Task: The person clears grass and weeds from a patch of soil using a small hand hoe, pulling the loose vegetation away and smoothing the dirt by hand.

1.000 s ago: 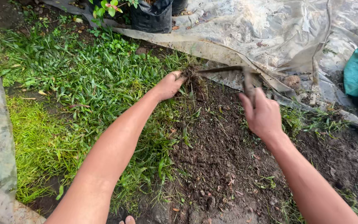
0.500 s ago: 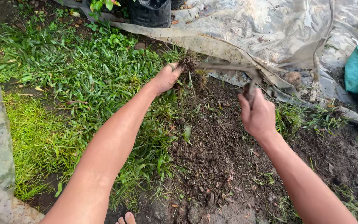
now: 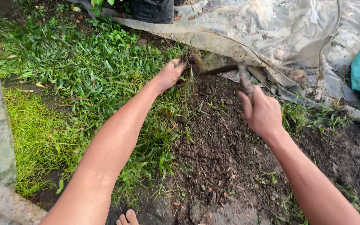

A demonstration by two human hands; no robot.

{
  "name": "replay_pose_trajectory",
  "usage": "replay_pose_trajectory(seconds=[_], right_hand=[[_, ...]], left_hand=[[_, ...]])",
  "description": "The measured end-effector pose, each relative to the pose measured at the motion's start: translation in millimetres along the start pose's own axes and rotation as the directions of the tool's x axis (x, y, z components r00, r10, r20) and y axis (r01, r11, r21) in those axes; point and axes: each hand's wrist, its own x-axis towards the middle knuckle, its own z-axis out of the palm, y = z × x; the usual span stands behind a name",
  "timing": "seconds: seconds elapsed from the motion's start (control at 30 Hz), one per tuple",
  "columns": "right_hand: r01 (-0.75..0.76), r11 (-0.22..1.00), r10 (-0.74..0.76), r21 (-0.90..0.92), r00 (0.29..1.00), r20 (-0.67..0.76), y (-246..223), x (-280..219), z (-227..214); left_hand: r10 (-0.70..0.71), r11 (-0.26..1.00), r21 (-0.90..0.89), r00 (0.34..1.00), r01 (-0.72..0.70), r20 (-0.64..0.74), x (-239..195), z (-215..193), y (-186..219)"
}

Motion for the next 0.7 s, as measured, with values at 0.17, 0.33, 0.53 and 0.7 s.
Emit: replay_pose_trajectory(seconds=[0.17, 0.33, 0.53, 0.7], right_hand=[[0.07, 0.977, -0.025, 0.199, 0.975, -0.22, -6.3, 0.2, -6.6], [-0.093, 0.987, 0.116, -0.131, 0.976, 0.182, -14.6, 13.0, -19.4], [0.058, 0.996, -0.05, 0.06, 0.99, -0.135, -12.3, 9.9, -13.2], [0.0, 0.992, 0.023, 0.126, 0.982, -0.188, -7.5, 2.6, -10.6]], left_hand=[[-0.052, 0.986, 0.156, 0.998, 0.054, -0.018, -18.8, 10.9, 5.8], [0.01, 0.919, 0.393, 0.998, -0.031, 0.057, -24.3, 20.2, 7.8], [0.051, 0.97, 0.233, 0.997, -0.064, 0.059, -20.7, 17.6, -0.2], [0.005, 0.972, 0.235, 0.998, -0.021, 0.069, -21.9, 17.6, -3.7]])
